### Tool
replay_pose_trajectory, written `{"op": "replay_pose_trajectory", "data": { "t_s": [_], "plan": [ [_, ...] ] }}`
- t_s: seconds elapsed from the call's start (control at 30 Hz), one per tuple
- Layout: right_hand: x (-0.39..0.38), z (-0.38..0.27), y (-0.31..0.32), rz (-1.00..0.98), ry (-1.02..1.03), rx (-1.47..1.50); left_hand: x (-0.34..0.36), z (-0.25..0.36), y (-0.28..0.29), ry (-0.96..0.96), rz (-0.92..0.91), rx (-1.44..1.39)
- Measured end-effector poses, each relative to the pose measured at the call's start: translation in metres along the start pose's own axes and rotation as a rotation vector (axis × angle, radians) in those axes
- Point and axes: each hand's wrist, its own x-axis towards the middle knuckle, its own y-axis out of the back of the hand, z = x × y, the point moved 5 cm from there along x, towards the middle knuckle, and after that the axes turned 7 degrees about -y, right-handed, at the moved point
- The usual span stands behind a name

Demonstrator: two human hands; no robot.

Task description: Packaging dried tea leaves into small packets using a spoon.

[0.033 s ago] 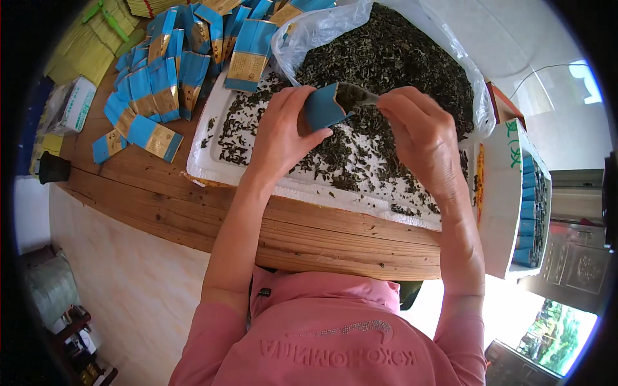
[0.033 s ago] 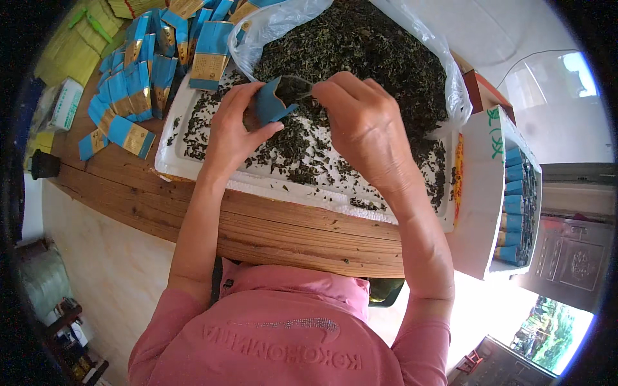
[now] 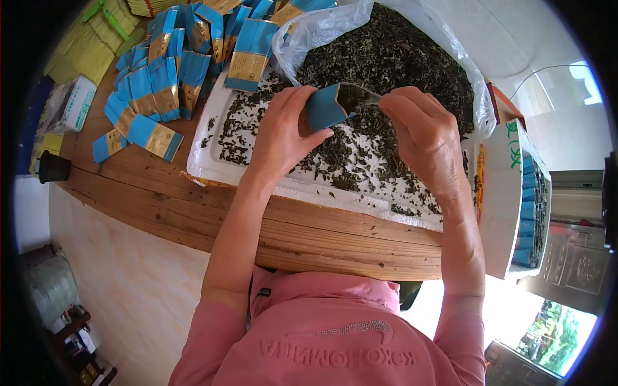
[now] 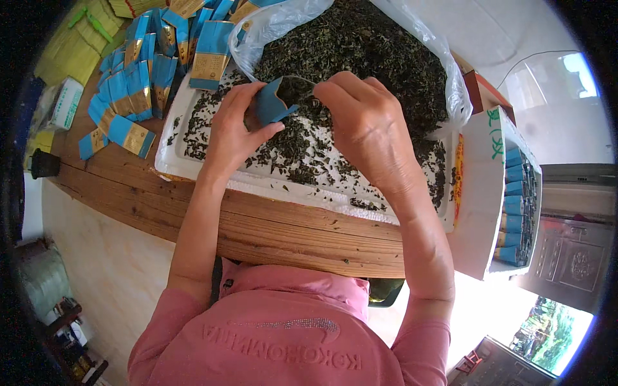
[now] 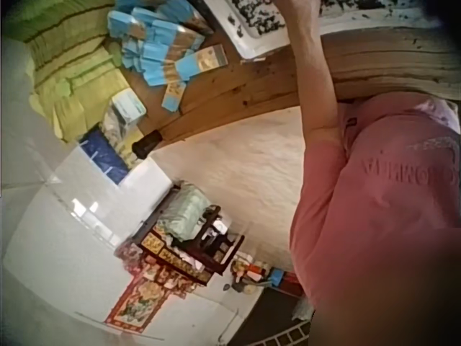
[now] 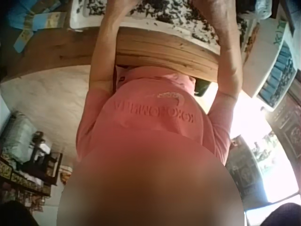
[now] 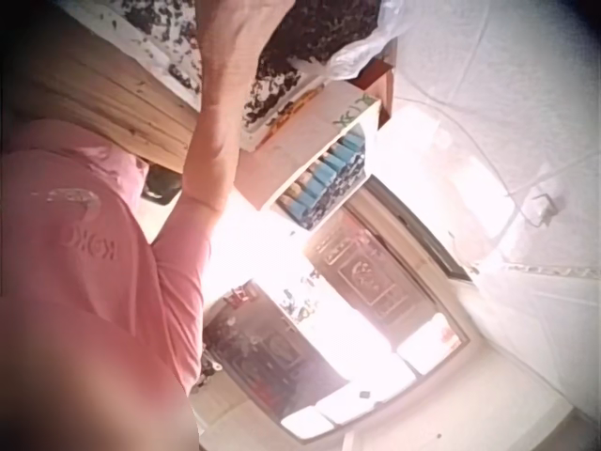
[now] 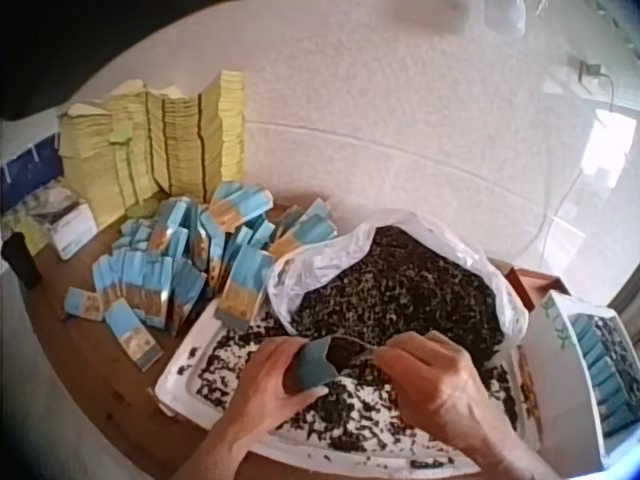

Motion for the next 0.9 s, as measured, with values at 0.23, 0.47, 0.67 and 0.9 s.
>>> {"op": "replay_pose_trajectory", "data": {
  "t_s": [0.23,0.47,0.67,0.9],
  "plan": [
    [-0.001,-0.017,-0.010,-0.108,0.178,-0.037,0.001,0.002,0.001,0.004,-0.020,-0.043],
    [-0.007,-0.017,-0.013,-0.164,0.133,-0.064,0.000,0.002,-0.002,0.009,-0.041,-0.062],
    [-0.010,0.004,-0.003,0.032,-0.090,0.152,0.001,0.000,0.001,0.052,-0.017,-0.104],
    [-0.038,0.044,-0.016,0.002,-0.721,0.792,0.001,0.001,0.004,0.092,0.023,-0.188]
  ]
}}
